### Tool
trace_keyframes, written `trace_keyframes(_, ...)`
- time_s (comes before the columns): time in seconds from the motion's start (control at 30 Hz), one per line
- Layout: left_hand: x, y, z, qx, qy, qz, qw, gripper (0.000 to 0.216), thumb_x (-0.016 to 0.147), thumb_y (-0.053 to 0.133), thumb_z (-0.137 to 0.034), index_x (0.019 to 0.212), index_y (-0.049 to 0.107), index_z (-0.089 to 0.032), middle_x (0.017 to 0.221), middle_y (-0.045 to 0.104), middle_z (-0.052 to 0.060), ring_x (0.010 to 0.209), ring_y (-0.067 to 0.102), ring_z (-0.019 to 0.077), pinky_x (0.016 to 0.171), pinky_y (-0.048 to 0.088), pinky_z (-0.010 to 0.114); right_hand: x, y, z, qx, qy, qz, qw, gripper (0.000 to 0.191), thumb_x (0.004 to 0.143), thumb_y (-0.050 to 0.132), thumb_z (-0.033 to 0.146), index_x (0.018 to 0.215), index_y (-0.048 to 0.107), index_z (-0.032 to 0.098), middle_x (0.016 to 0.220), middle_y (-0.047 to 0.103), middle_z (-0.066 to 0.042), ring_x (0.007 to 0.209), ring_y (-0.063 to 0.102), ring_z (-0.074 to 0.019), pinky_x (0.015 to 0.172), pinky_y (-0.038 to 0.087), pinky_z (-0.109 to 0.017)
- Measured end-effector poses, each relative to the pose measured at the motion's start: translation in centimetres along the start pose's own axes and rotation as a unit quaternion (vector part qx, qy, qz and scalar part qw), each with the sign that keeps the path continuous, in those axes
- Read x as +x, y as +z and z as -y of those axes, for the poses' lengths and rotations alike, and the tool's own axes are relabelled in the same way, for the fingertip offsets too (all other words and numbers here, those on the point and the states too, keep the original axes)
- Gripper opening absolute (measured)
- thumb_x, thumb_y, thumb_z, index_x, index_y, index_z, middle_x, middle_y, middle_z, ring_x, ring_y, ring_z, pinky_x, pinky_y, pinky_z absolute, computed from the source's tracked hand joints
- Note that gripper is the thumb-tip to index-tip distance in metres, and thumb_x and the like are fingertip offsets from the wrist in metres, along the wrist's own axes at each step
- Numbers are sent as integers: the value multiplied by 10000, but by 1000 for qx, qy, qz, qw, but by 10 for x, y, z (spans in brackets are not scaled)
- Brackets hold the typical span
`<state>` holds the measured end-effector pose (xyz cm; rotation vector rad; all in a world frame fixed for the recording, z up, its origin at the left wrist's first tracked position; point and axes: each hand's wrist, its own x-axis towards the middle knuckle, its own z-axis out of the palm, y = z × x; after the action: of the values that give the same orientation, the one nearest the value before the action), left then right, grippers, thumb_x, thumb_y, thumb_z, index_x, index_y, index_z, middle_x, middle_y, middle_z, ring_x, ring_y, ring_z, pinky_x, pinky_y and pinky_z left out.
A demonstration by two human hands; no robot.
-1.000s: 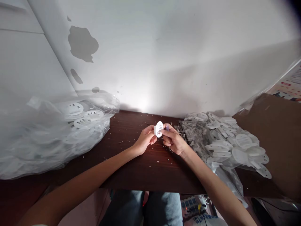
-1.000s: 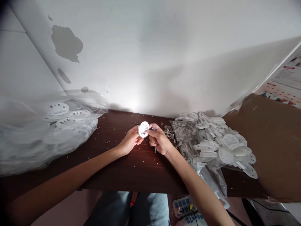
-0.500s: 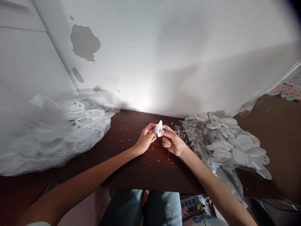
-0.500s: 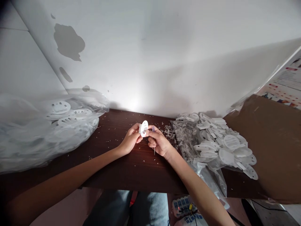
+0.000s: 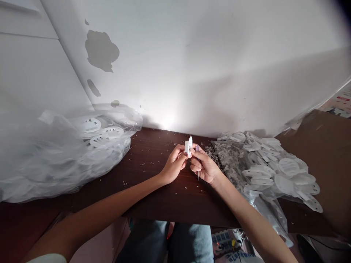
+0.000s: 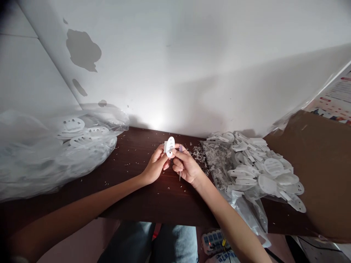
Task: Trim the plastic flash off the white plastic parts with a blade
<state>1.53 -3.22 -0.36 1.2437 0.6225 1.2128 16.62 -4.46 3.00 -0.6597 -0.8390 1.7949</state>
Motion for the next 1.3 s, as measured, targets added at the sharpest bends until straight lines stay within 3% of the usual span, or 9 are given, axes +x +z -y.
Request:
trace_keyframes(0.43, 3, -2, 1, 16, 4, -17, 1000, 135, 934, 674, -312, 932, 564, -233, 622, 446, -74, 494, 384, 69, 474, 282, 216, 2, -7, -6, -29, 22, -5, 999, 316, 799, 872, 286, 983, 621, 234, 681, 541, 95, 443, 168, -21, 366, 189, -155)
trace_keyframes(0.77, 4, -6, -10, 54, 60, 3, 997, 373, 991, 613, -592, 962, 545, -227, 729, 592, -21, 581, 462, 105, 569, 377, 259, 0, -4, -10, 13, 52, -5, 999, 358, 797, 870, 289, 1010, 586, 246, 710, 615, 89, 438, 128, -18, 371, 135, -159)
trace_keyframes(0.93, 7, -10, -7, 73, 70, 6, 995, 350, 1009, 596, -570, 984, 560, -223, 740, 612, -16, 589, 481, 108, 575, 384, 261, -1, -2, -11, 19, 45, -16, 999, 359, 798, 872, 290, 1010, 587, 241, 733, 611, 87, 444, 133, -15, 372, 135, -161)
trace_keyframes(1.1, 18, -17, 2, 11, -2, -14, 1000, 376, 913, 717, -575, 956, 595, -221, 713, 603, -28, 552, 488, 106, 539, 386, 248, 0, -4, -13, -61, -16, -37, 997, 357, 814, 867, 351, 1009, 584, 257, 676, 524, 102, 446, 169, -32, 386, 172, -174)
trace_keyframes(1.17, 22, -20, 0, -56, -72, -13, 996, 491, 875, 694, -677, 982, 634, -201, 746, 643, 4, 587, 548, 129, 572, 434, 263, 0, -8, -11, -159, -97, -62, 981, 297, 870, 820, 396, 995, 580, 273, 648, 490, 103, 439, 221, -52, 397, 233, -191)
trace_keyframes(1.2, 24, -21, -3, -93, -113, 3, 989, 568, 864, 659, -735, 1006, 656, -184, 785, 674, 33, 623, 589, 147, 607, 465, 280, 0, -11, -10, -229, -154, -74, 958, 247, 905, 785, 398, 997, 589, 279, 677, 526, 85, 454, 305, -68, 421, 305, -205)
trace_keyframes(1.23, 25, -22, -6, -129, -157, 27, 979, 641, 854, 625, -781, 1028, 675, -167, 835, 704, 66, 667, 629, 169, 648, 493, 300, -1, -15, -7, -310, -216, -82, 922, 184, 938, 746, 380, 1008, 607, 282, 745, 592, 54, 510, 430, -92, 478, 400, -229)
trace_keyframes(1.3, 25, -23, -14, -181, -241, 82, 950, 705, 837, 612, -811, 1048, 701, -145, 950, 741, 121, 765, 688, 211, 727, 526, 332, -2, -25, -1, -475, -316, -70, 818, 72, 980, 671, 297, 1047, 649, 282, 989, 702, -28, 803, 651, -175, 699, 552, -315)
